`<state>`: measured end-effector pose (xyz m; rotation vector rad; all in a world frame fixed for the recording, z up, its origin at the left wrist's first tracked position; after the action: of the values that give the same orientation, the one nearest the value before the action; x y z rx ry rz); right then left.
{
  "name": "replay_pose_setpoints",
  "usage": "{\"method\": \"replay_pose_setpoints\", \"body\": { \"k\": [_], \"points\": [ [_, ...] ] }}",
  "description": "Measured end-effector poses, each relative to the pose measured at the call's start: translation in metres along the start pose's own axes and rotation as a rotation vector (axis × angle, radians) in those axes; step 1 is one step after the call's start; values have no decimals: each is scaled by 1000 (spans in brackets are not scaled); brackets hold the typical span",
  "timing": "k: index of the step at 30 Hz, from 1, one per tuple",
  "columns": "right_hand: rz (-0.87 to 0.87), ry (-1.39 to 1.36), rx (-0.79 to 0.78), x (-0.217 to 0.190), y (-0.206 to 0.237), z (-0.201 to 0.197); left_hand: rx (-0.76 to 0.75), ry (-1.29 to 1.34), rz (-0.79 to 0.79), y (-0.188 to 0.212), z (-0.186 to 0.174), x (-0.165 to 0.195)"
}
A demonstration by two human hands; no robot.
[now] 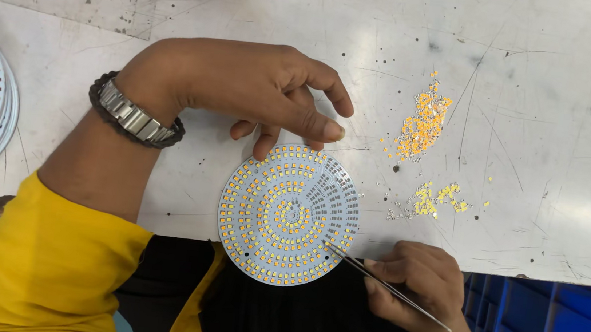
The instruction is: The person uses tweezers to pick up small yellow LED components from a pile on the table and places them into empty slots on a circular LED module. The person repeats this process, filling the module's grid pattern with LEDs.
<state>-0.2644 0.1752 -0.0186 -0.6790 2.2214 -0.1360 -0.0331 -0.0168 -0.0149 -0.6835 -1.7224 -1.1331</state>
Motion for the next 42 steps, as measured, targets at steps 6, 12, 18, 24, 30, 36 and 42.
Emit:
{"method": "replay_pose_setpoints", "body": {
  "k": [6, 12, 18, 24, 30, 36, 42],
  "points": [
    [-13, 6, -14, -4, -2, 2, 11, -12, -9, 1, 3, 1],
    [-31, -24, -38, -8, 0, 3, 14, -34, -27, 5, 5, 0],
    [178, -57, 129, 18, 11, -23, -23, -24, -171, 0, 1, 3],
    [476, 23, 384, 58, 39, -66, -46, 46, -267, -1, 5, -3],
    [477, -10, 391, 62, 43, -67, -55, 32, -355, 2, 4, -12],
    [425, -1, 332, 59, 32, -61, -40, 34, -376, 2, 3, -15],
    [410, 7, 311, 57, 27, -61, -46, 49, -342, 2, 4, -12]
  ]
}}
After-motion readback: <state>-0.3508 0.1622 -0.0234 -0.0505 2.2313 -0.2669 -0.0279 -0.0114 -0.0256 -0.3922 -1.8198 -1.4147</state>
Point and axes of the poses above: each hand's wrist, its own y-axis away from the middle knuckle, its own z-axis out of the palm, x = y × z, the point moved 4 cm from there along -y, towards the middle knuckle, and after that the axes turned 1 degree about -z, right-handed, at the moved point
